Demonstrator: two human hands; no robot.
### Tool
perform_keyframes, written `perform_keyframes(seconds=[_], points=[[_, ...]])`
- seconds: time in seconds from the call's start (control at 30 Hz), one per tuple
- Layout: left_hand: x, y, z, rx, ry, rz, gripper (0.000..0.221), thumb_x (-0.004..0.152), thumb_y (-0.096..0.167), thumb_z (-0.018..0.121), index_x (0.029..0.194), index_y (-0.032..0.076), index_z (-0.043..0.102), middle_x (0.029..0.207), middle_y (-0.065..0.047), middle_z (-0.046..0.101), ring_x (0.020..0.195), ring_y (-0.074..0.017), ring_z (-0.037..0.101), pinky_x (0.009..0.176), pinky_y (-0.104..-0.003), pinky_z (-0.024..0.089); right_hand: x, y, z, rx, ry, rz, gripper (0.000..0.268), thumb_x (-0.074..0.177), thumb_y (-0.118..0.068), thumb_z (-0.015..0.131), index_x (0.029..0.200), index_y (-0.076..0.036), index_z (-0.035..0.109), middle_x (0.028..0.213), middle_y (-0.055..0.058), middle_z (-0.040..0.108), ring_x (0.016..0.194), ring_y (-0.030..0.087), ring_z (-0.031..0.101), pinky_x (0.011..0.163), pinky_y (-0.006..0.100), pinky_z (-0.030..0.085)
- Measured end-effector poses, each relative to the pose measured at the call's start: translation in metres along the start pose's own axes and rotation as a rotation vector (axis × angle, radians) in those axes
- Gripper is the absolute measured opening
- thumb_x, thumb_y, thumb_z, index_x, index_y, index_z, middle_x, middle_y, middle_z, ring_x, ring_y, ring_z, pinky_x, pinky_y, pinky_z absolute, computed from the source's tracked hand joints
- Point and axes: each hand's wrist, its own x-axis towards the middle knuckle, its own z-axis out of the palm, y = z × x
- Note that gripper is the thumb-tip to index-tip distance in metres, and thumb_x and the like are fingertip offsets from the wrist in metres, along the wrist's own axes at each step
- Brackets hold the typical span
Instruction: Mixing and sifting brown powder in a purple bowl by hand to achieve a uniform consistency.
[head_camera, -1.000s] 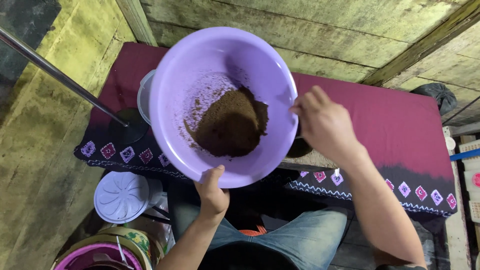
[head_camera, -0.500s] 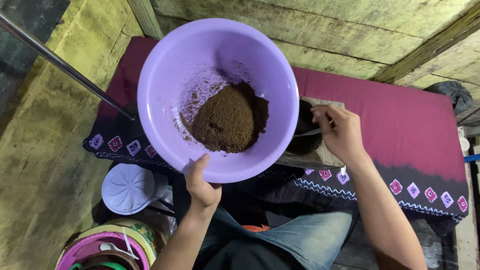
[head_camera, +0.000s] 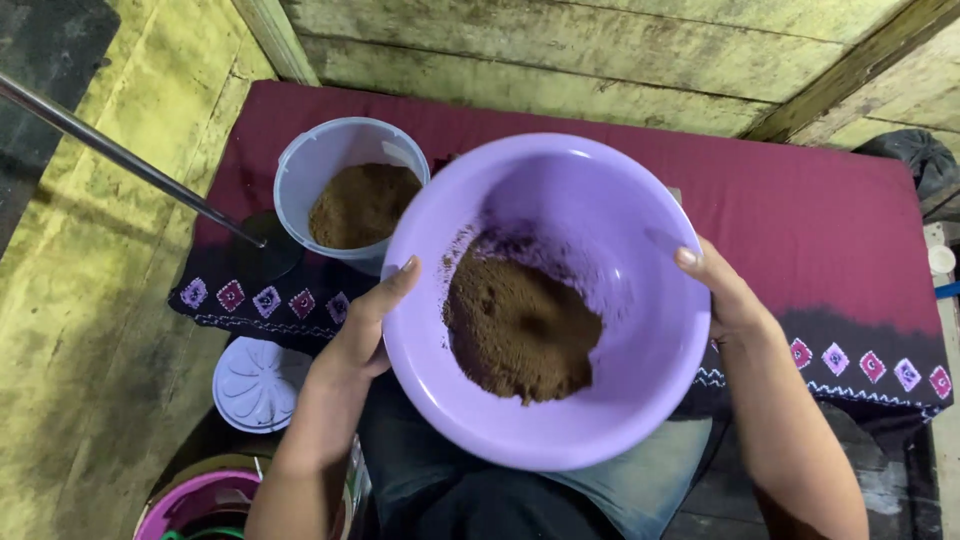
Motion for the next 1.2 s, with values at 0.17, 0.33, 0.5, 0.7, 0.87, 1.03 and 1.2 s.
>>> perform_keyframes(seconds=[0.17,0.33,0.5,0.7,0.87,1.03,1.2], points=[[0.018,0.000,-0.008,0.031,-0.096,0.162,0.071,0.091,0.056,0.058,0.134,0.001,0.049,0.109,-0.022,0.057,0.099,-0.0300,0.056,0.086,-0.042,0.051,-0.004,0.077,-0.076,0.010,-0.120,0.096,0.058,0.071,-0.004,0.065,0.128,0.007,0.062,0.096,0.030,0.067,0.058,0.037,0.064,0.041,0.054,0.052],[0.036,-0.017,-0.018,0.065,-0.222,0.384,0.090,0.095,0.067,0.043,0.157,0.003,0.029,0.143,-0.036,0.051,0.124,-0.0439,0.058,0.101,-0.053,0.047,-0.055,0.069,-0.021,0.181,0.237,0.153,0.052,0.058,0.005,0.062,0.109,0.000,0.069,0.078,0.017,0.059,0.064,0.031,0.055,0.056,0.048,0.047],[0.016,-0.094,0.031,-0.023,-0.280,0.781,0.103,0.098,0.066,0.065,0.164,0.015,0.004,0.173,-0.015,0.007,0.160,-0.0290,0.014,0.133,-0.049,0.014,-0.063,0.194,-0.008,0.614,0.337,-0.122,0.012,0.070,0.008,0.070,0.078,0.001,0.075,0.082,0.009,0.074,0.080,0.024,0.070,0.081,0.035,0.057],[0.032,-0.137,0.040,0.260,0.066,0.511,0.082,0.075,0.000,0.074,0.150,-0.002,0.042,0.131,-0.014,0.058,0.114,-0.0213,0.055,0.104,-0.047,0.046,-0.069,0.148,0.051,0.574,0.256,-0.203,0.046,0.079,0.016,0.066,0.121,-0.001,0.064,0.107,0.010,0.070,0.097,0.019,0.066,0.087,0.042,0.055],[0.039,-0.138,0.025,0.252,0.113,0.490,0.089,0.069,0.000,0.070,0.152,-0.002,0.039,0.129,-0.015,0.055,0.113,-0.0227,0.052,0.105,-0.048,0.042,-0.056,0.127,0.017,0.644,0.190,-0.161,0.047,0.081,0.007,0.060,0.126,-0.004,0.065,0.106,0.014,0.073,0.088,0.028,0.071,0.077,0.047,0.060],[0.054,-0.151,0.012,0.316,0.109,0.588,0.083,0.070,-0.005,0.071,0.148,-0.006,0.043,0.125,-0.016,0.056,0.109,-0.0201,0.051,0.105,-0.045,0.042,-0.042,0.147,0.011,0.666,0.286,-0.154,0.059,0.069,0.019,0.059,0.126,0.004,0.061,0.101,0.019,0.071,0.071,0.032,0.067,0.063,0.048,0.057],[0.073,-0.199,-0.031,0.401,0.126,0.522,0.073,0.075,-0.002,0.069,0.145,-0.008,0.046,0.121,-0.019,0.054,0.115,-0.0257,0.051,0.111,-0.048,0.037,-0.032,0.204,-0.006,0.698,0.248,-0.091,0.065,0.068,0.020,0.055,0.128,-0.001,0.063,0.101,0.016,0.071,0.076,0.025,0.067,0.063,0.042,0.058]])
